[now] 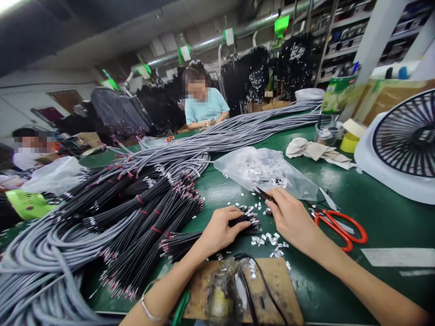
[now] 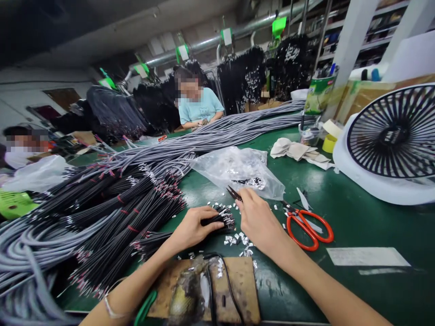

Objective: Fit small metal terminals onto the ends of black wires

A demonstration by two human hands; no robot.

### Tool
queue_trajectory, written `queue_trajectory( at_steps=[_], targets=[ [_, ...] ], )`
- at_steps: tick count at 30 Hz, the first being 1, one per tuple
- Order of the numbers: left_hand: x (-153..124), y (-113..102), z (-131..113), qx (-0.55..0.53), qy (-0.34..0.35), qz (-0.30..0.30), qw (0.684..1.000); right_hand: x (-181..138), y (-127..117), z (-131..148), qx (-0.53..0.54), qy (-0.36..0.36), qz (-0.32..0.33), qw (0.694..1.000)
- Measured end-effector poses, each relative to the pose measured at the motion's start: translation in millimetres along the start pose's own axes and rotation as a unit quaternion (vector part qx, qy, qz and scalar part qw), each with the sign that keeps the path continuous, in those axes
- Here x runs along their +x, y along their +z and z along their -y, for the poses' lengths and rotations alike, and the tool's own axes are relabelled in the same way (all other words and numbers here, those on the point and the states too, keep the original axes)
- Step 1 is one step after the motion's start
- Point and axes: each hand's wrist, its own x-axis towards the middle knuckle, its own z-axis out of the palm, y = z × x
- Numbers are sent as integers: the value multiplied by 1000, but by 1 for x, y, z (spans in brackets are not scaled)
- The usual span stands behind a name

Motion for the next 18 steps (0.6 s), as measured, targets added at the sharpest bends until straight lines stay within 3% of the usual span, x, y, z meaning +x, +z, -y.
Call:
queue_trajectory(
  at_steps=[4, 9, 12, 18],
  targets=[
    [-8, 3, -3, -66, -34, -88, 993, 0, 0, 8, 56, 26, 1, 998],
    [-14, 7, -10, -185, -80, -78, 976, -5, 4, 12, 154, 41, 48, 986],
    [-16, 8, -12, -182, -87, -86, 976, -8, 5, 15, 188, 60, 74, 977],
    [-16, 11, -14, -251, -95, -112, 957, -6, 5, 19, 209, 110, 59, 970]
  ],
)
